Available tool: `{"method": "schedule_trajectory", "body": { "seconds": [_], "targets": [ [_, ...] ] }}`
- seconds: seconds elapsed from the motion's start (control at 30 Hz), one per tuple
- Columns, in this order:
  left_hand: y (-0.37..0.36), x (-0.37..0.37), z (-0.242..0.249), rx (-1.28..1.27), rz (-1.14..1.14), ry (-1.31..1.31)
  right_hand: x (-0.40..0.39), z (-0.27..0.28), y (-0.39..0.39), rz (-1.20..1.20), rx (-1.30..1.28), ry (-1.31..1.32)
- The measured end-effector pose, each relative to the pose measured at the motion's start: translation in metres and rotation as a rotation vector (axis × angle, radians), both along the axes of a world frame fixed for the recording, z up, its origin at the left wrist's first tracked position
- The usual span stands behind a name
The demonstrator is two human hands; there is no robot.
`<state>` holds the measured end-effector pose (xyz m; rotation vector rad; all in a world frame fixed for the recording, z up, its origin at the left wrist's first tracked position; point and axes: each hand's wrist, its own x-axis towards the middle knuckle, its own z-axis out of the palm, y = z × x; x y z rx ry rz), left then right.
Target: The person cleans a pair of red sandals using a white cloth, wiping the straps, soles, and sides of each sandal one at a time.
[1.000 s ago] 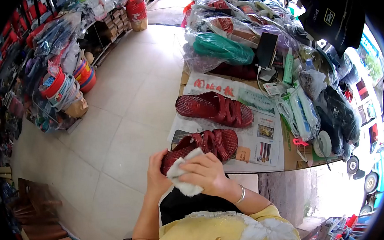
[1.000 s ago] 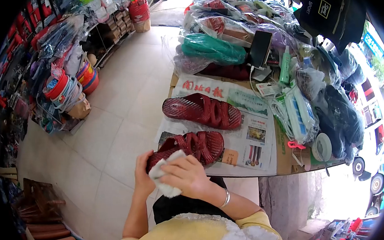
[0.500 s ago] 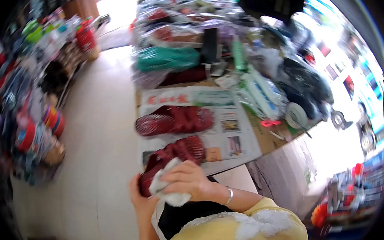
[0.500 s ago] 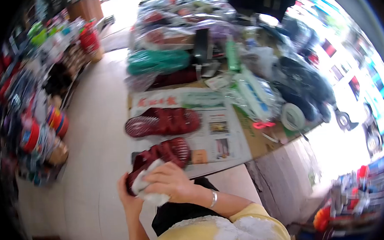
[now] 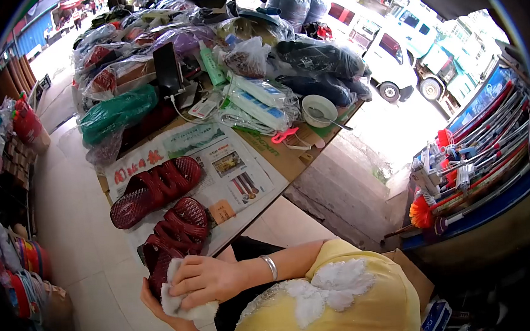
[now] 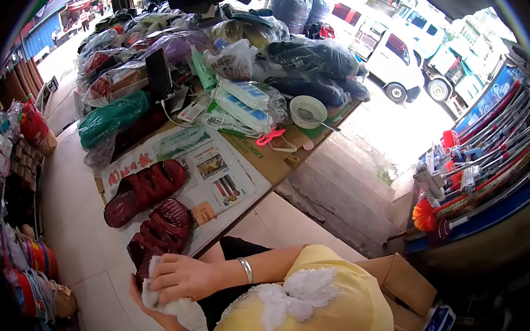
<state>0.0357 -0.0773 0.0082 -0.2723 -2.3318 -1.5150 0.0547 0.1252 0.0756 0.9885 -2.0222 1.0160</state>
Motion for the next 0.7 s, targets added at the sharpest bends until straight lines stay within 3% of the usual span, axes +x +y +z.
{"method": "schedule_trajectory", "body": {
  "seconds": [0.07, 0.13, 0.27, 0.37, 0.4, 0.5, 0.63, 0.67, 0.7],
  "targets": [
    [-0.001, 0.0, 0.0, 0.014, -0.017, 0.035, -0.005, 0.01, 0.012, -0.007, 0.016, 0.038],
    [-0.002, 0.003, -0.003, -0.121, 0.014, 0.153, -0.015, 0.018, 0.036, -0.159, -0.087, 0.084],
    [0.015, -0.004, 0.007, -0.063, 0.015, 0.145, -0.02, 0.034, 0.077, -0.45, -0.141, 0.174],
    [0.029, -0.013, 0.011, -0.117, 0.028, 0.112, -0.018, 0.021, 0.08, -0.559, -0.109, 0.062],
    [0.032, -0.015, 0.009, -0.142, 0.025, 0.096, -0.017, 0.005, 0.073, -0.501, -0.112, -0.046],
    [0.032, -0.017, 0.004, -0.088, -0.055, 0.083, -0.004, -0.016, 0.032, -0.408, -0.025, -0.013],
    [0.024, -0.018, -0.015, -0.093, -0.047, 0.131, 0.004, -0.008, 0.026, -0.245, 0.029, 0.014],
    [0.025, -0.016, -0.013, -0.022, -0.061, 0.076, 0.002, -0.004, 0.03, -0.214, 0.071, 0.023],
    [0.026, -0.014, -0.009, 0.112, -0.13, -0.001, -0.001, -0.002, 0.038, -0.238, -0.073, 0.021]
  ]
}}
